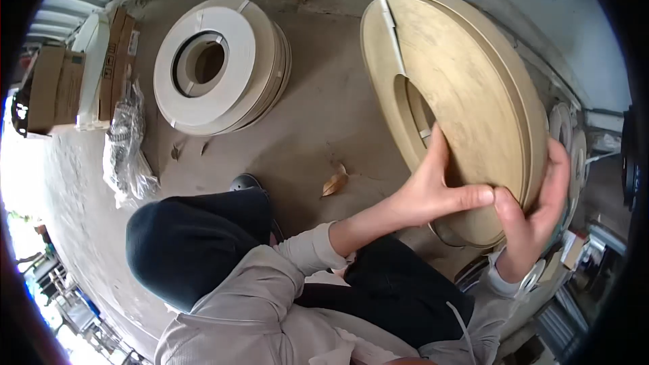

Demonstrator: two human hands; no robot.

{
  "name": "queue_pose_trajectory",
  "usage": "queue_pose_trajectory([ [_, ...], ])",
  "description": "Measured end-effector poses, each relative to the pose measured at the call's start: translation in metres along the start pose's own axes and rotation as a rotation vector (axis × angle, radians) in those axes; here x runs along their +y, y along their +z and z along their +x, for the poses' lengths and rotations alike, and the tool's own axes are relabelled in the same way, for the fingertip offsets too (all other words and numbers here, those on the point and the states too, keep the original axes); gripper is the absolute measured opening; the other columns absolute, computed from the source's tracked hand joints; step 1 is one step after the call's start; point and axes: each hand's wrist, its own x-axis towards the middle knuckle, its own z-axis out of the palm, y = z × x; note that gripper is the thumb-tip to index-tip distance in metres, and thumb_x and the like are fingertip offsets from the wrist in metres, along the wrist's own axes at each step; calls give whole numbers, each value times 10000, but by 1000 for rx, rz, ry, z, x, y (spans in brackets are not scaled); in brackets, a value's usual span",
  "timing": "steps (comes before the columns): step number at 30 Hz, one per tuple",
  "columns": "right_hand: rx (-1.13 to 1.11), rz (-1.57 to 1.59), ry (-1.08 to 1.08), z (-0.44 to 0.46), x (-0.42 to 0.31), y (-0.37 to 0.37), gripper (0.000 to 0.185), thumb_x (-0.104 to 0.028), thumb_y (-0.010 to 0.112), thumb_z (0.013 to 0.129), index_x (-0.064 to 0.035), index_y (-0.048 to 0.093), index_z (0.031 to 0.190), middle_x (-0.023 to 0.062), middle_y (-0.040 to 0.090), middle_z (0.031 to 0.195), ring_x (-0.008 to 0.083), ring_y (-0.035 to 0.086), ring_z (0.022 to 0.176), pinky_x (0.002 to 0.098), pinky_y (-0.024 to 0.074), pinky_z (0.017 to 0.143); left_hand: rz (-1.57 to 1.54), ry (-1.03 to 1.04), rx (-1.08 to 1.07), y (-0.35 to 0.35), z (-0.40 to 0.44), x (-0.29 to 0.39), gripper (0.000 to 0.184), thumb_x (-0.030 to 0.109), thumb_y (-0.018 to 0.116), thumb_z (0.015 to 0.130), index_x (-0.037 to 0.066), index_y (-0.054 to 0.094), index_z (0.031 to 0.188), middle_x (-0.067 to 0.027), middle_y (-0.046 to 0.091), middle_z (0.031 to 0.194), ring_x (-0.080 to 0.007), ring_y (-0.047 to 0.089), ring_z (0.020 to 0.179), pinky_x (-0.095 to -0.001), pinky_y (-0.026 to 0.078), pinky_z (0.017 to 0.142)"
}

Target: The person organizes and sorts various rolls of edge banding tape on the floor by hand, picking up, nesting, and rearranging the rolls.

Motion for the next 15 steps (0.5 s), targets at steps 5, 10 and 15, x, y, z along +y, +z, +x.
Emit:
queue_pose_trajectory([
  [5,-110,-298,-63,10,37,-6,681,-152,665,736,7,324,1304,148,491,1174,208,483,1095,321,373,937,-265,-99,-33,-19,9,-37,995,392,689,778,-40,21,1376,-230,301,1339,-278,271,1288,-376,234,1062],
  [10,-143,-118,117,33,40,-22,685,-193,670,737,12,359,1311,155,494,1203,222,502,1091,346,382,940,-103,-133,1,-5,27,-68,1003,485,604,817,-56,-32,1372,-233,277,1362,-287,247,1303,-376,212,1072],
  [15,-173,-136,259,37,76,-43,664,-179,682,732,23,387,1291,162,504,1198,219,520,1074,345,391,936,-76,-58,-16,-3,18,-71,1070,509,626,790,-68,-70,1361,-246,262,1367,-302,245,1303,-360,218,1070],
])
